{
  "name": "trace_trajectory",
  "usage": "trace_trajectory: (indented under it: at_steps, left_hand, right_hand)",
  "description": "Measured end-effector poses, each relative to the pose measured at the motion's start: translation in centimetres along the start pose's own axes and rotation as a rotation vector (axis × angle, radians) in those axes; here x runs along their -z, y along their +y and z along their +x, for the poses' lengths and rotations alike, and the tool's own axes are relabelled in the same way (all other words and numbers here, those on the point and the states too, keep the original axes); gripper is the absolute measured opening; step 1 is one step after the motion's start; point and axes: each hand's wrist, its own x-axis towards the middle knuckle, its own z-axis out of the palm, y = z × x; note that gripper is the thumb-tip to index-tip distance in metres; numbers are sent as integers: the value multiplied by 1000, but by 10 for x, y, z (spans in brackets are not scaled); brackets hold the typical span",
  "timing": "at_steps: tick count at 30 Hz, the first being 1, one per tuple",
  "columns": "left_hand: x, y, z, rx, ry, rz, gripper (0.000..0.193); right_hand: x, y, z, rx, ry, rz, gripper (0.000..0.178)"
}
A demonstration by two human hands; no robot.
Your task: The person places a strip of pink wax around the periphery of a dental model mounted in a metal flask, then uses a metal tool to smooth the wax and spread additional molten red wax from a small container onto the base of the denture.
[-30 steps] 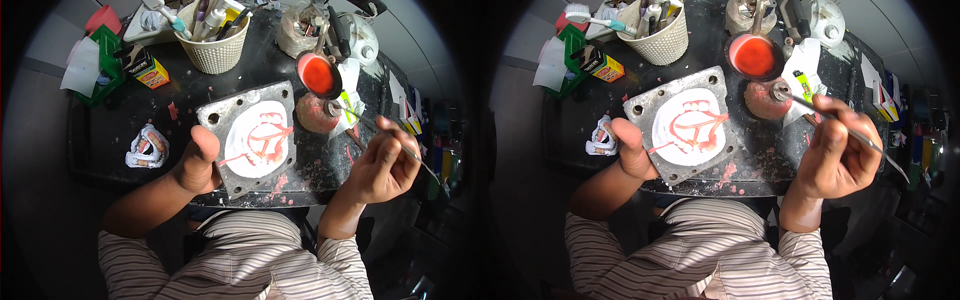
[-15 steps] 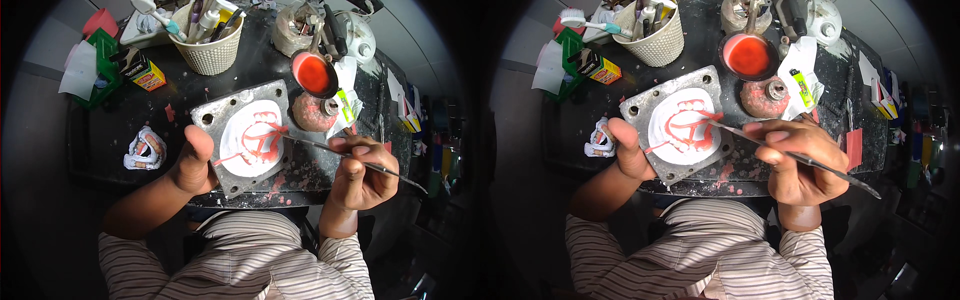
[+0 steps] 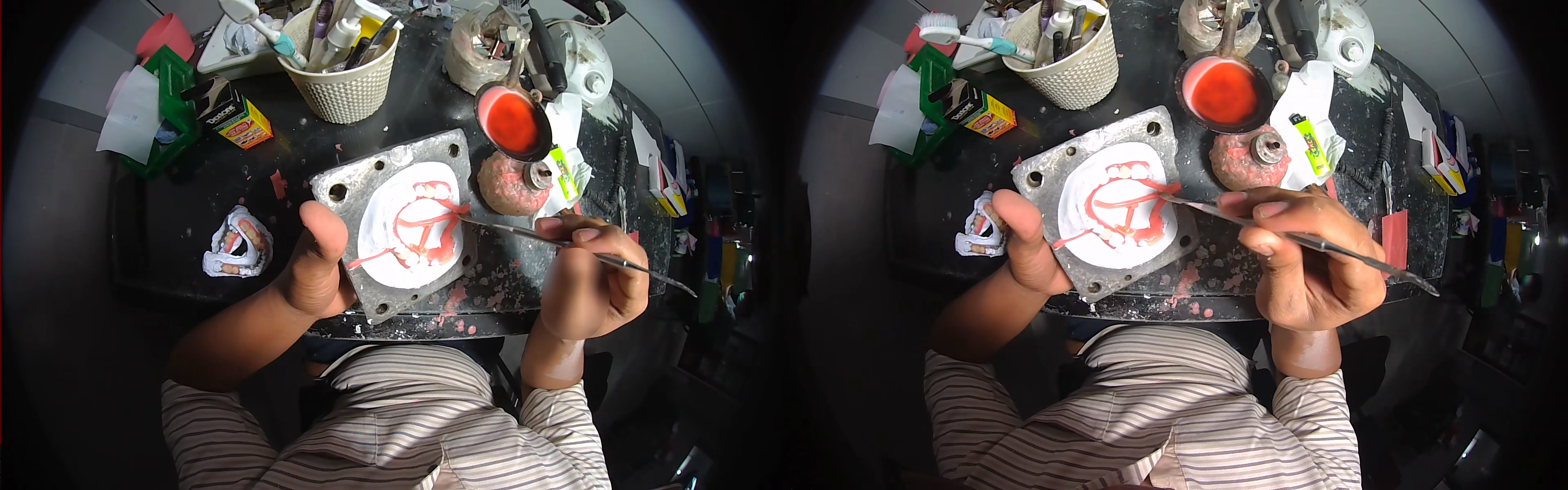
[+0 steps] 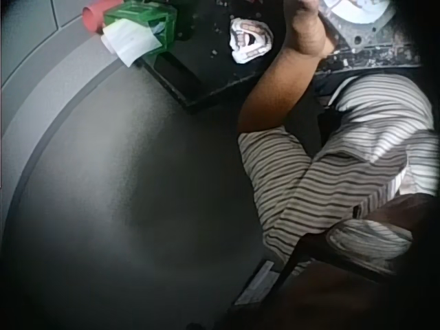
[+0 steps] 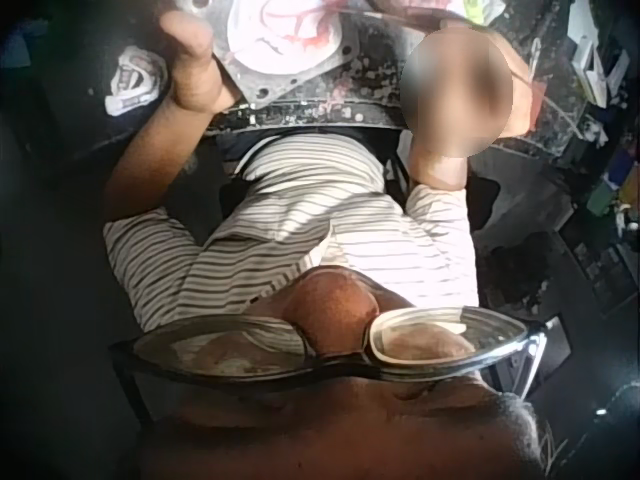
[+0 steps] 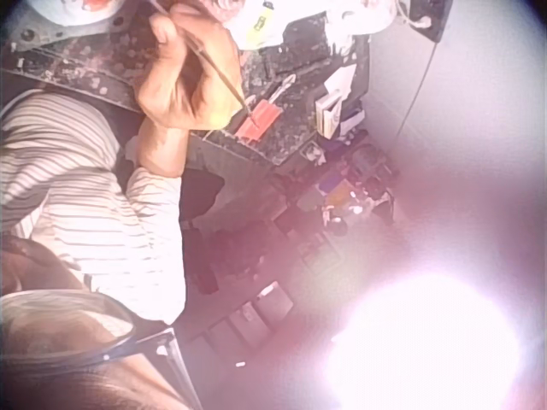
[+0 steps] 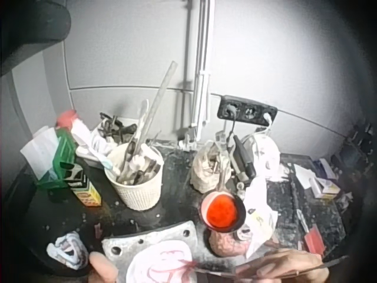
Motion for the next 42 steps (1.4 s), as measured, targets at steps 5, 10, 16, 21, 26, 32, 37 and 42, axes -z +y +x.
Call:
trace_trajectory:
  at_steps: [5,10,16,21,26,32,37,42]
  left_hand:
    - [-1,-7,2,-54,134,26,123]
    - [0,-1,0,-3,10,-9,123]
    - [2,-2,0,-4,6,-46,124]
    - [0,-5,2,-41,122,-3,124]
    - [2,-3,0,3,25,-77,124]
    - [-1,-2,1,-23,75,-77,124]
    - [1,0,2,-7,-43,-151,111]
    - [4,-1,-1,4,18,-24,120]
  right_hand:
    - [-1,3,0,31,-18,2,9]
    - [-1,3,0,26,-28,-9,11]
    - [-3,1,0,2,-19,-26,12]
    - [0,1,1,47,-83,-99,10]
    - [3,3,-1,101,-67,-83,11]
    - [28,17,11,161,223,-123,14]
    - [40,23,21,81,346,-311,11]
    - [37,23,22,75,325,-306,10]
